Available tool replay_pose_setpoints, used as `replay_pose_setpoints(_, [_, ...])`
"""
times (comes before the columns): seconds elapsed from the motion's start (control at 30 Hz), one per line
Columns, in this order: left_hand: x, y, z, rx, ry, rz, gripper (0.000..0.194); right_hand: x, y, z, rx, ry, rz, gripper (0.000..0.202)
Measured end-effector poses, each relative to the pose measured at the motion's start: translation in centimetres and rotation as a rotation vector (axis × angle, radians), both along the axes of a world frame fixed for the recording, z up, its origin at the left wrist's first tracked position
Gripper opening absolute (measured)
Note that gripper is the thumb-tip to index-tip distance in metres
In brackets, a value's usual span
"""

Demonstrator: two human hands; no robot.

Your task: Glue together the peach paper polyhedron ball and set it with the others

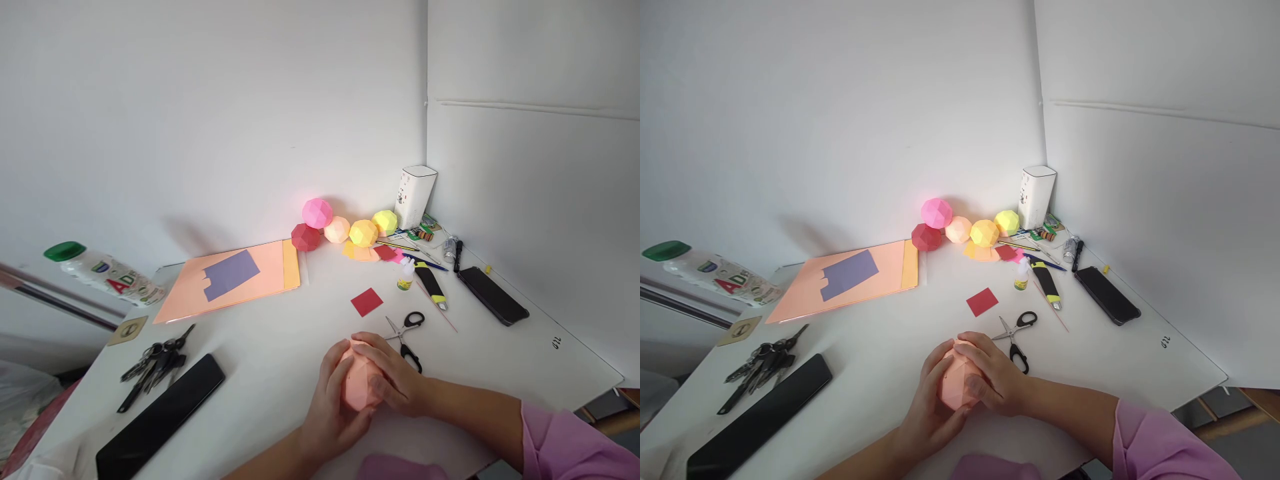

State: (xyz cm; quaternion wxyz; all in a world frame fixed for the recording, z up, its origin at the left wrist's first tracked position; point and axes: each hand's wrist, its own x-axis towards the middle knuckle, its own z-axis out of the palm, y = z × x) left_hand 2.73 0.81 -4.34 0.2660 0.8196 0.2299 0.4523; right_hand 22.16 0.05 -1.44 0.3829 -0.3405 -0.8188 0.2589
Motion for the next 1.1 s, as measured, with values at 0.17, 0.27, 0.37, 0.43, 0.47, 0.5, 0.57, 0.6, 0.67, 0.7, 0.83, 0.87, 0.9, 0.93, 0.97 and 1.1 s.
replay_pose_setpoints(0.17, [0.06, 0.03, 0.08, 0.009, -0.005, -0.001, 0.067, 0.0, 0.0, 0.02, 0.0, -0.003, -0.006, 0.045])
replay_pose_setpoints(0.27, [0.08, 0.06, 0.1, 0.013, -0.005, 0.002, 0.066, 0.01, 0.03, 0.06, 0.004, -0.006, -0.001, 0.045])
replay_pose_setpoints(0.37, [0.06, 0.06, 0.11, 0.011, -0.002, 0.006, 0.065, 0.02, 0.05, 0.11, 0.011, -0.001, 0.003, 0.045])
replay_pose_setpoints(0.43, [0.04, 0.05, 0.14, 0.009, -0.003, 0.009, 0.065, 0.02, 0.03, 0.11, 0.012, 0.006, 0.002, 0.044])
replay_pose_setpoints(0.47, [0.04, 0.04, 0.17, 0.009, -0.003, 0.009, 0.065, 0.02, 0.01, 0.11, 0.01, 0.008, 0.001, 0.044])
replay_pose_setpoints(0.5, [0.04, 0.04, 0.2, 0.01, -0.002, 0.008, 0.065, 0.01, 0.0, 0.1, 0.006, 0.007, 0.0, 0.044])
replay_pose_setpoints(0.57, [0.05, 0.04, 0.25, 0.015, -0.002, 0.004, 0.066, 0.0, -0.01, 0.08, -0.001, 0.001, 0.0, 0.044])
replay_pose_setpoints(0.6, [0.06, 0.04, 0.25, 0.016, -0.001, 0.003, 0.066, -0.01, -0.01, 0.08, -0.002, -0.002, 0.0, 0.045])
replay_pose_setpoints(0.67, [0.05, 0.01, 0.21, 0.016, -0.002, 0.002, 0.067, -0.03, 0.0, 0.07, 0.002, -0.003, -0.001, 0.045])
replay_pose_setpoints(0.7, [0.03, 0.0, 0.17, 0.013, -0.003, 0.001, 0.067, -0.04, 0.02, 0.07, 0.006, 0.002, -0.001, 0.045])
replay_pose_setpoints(0.83, [-0.03, -0.03, 0.05, 0.002, -0.003, -0.008, 0.068, -0.08, 0.06, 0.04, 0.004, 0.014, 0.003, 0.045])
replay_pose_setpoints(0.87, [-0.04, -0.02, 0.05, -0.001, -0.002, -0.008, 0.068, -0.08, 0.07, 0.03, 0.004, 0.013, 0.005, 0.045])
replay_pose_setpoints(0.9, [-0.04, -0.01, 0.06, -0.001, -0.002, -0.01, 0.068, -0.07, 0.07, 0.01, 0.003, 0.011, 0.006, 0.045])
replay_pose_setpoints(0.93, [-0.04, 0.0, 0.08, -0.001, -0.002, -0.011, 0.068, -0.06, 0.07, -0.01, 0.003, 0.009, 0.007, 0.045])
replay_pose_setpoints(0.97, [-0.04, 0.0, 0.11, -0.001, -0.003, -0.012, 0.068, -0.05, 0.06, -0.04, 0.005, 0.008, 0.007, 0.045])
replay_pose_setpoints(1.1, [-0.03, -0.05, 0.12, 0.011, -0.001, -0.01, 0.067, -0.02, 0.02, -0.1, 0.006, 0.005, 0.001, 0.046])
